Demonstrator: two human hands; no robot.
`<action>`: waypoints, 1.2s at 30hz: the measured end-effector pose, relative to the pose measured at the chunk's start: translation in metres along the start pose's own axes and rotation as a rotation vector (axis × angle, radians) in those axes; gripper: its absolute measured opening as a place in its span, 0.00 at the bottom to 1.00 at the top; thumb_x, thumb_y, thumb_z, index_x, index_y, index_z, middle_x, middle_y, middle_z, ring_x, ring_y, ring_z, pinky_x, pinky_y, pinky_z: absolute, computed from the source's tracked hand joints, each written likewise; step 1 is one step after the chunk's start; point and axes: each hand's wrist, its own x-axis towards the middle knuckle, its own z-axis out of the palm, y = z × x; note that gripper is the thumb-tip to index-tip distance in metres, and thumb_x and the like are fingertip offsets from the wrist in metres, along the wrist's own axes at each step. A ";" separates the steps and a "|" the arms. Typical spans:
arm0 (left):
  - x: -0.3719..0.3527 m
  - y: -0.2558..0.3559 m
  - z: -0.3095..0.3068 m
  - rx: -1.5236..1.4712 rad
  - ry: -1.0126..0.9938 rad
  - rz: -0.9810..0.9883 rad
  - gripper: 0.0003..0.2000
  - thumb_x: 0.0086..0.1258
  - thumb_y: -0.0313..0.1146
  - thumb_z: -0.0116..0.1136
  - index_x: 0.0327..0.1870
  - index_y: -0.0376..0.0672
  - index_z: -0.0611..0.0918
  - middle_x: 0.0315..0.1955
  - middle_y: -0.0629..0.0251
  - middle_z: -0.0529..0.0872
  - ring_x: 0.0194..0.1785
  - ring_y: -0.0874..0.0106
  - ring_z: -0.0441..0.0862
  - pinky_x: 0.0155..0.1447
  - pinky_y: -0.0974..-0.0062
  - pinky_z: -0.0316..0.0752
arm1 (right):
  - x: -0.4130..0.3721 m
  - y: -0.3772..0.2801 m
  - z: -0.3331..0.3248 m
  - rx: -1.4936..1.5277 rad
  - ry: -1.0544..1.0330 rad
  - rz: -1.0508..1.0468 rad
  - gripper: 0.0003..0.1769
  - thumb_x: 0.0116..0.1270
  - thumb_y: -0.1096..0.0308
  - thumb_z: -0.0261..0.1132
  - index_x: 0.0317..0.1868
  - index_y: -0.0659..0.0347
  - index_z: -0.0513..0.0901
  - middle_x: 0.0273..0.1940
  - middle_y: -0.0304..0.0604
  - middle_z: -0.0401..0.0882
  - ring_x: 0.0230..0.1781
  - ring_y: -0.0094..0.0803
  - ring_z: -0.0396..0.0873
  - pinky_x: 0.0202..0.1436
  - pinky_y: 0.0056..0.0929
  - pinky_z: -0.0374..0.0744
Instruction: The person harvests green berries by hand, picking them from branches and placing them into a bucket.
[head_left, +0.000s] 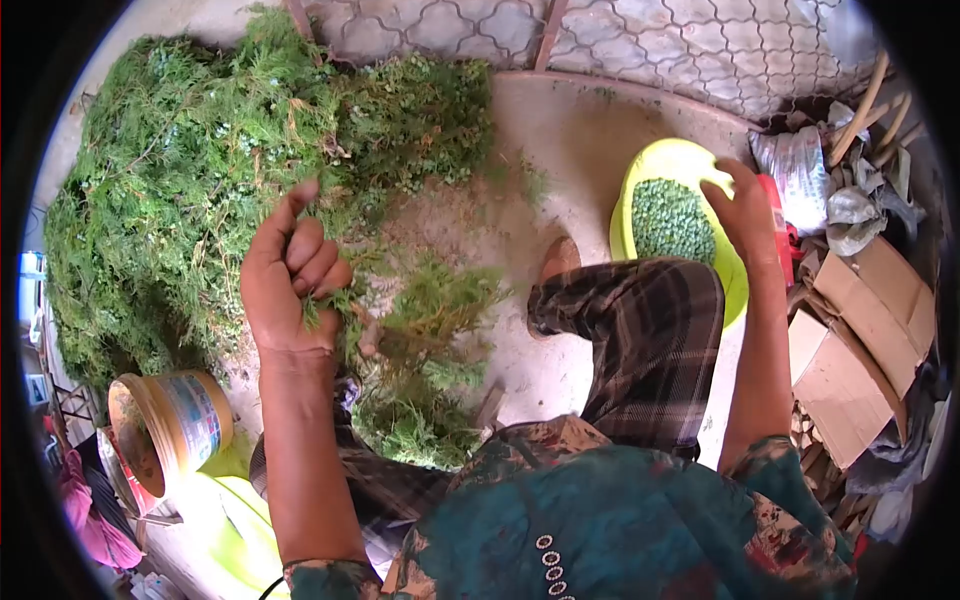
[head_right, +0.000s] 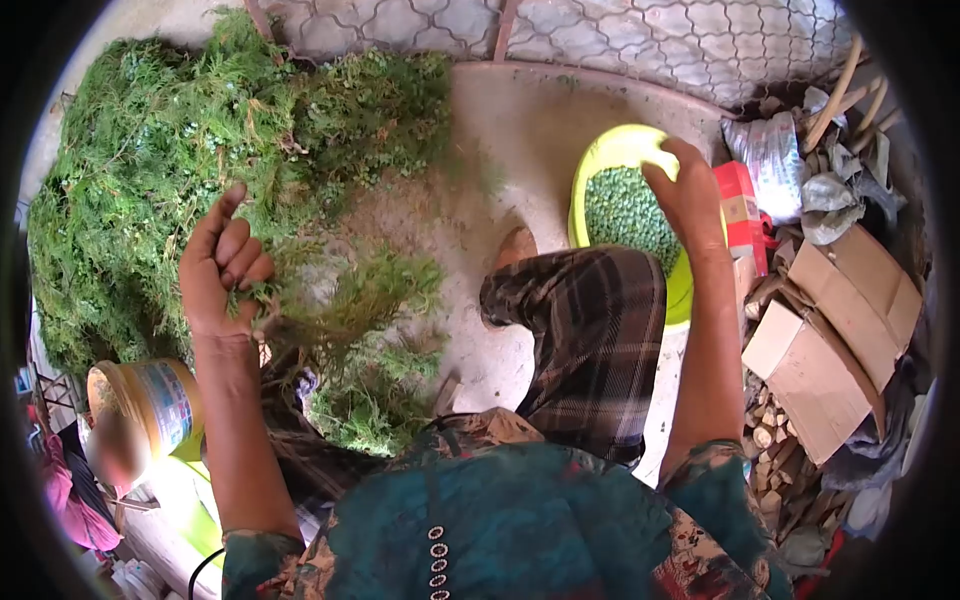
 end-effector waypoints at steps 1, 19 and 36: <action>0.000 -0.001 0.002 0.011 -0.061 0.022 0.13 0.72 0.36 0.42 0.48 0.37 0.73 0.12 0.81 0.55 0.13 0.86 0.48 0.17 0.85 0.45 | -0.002 -0.048 -0.003 0.377 -0.124 0.101 0.17 0.57 0.65 0.64 0.44 0.67 0.78 0.40 0.49 0.79 0.44 0.35 0.78 0.49 0.29 0.75; -0.005 0.004 0.005 0.065 -0.298 0.034 0.12 0.72 0.38 0.42 0.47 0.40 0.72 0.14 0.80 0.59 0.13 0.87 0.51 0.17 0.86 0.48 | -0.010 -0.238 0.099 0.623 -0.547 -0.773 0.08 0.53 0.65 0.62 0.33 0.58 0.75 0.25 0.50 0.76 0.31 0.51 0.75 0.37 0.46 0.71; -0.008 -0.039 0.006 1.058 -0.345 0.097 0.13 0.60 0.23 0.57 0.47 0.36 0.76 0.33 0.71 0.79 0.36 0.84 0.72 0.39 0.86 0.67 | 0.006 -0.225 0.082 0.777 -0.693 -0.751 0.13 0.51 0.70 0.62 0.39 0.61 0.74 0.28 0.49 0.77 0.30 0.45 0.77 0.34 0.38 0.74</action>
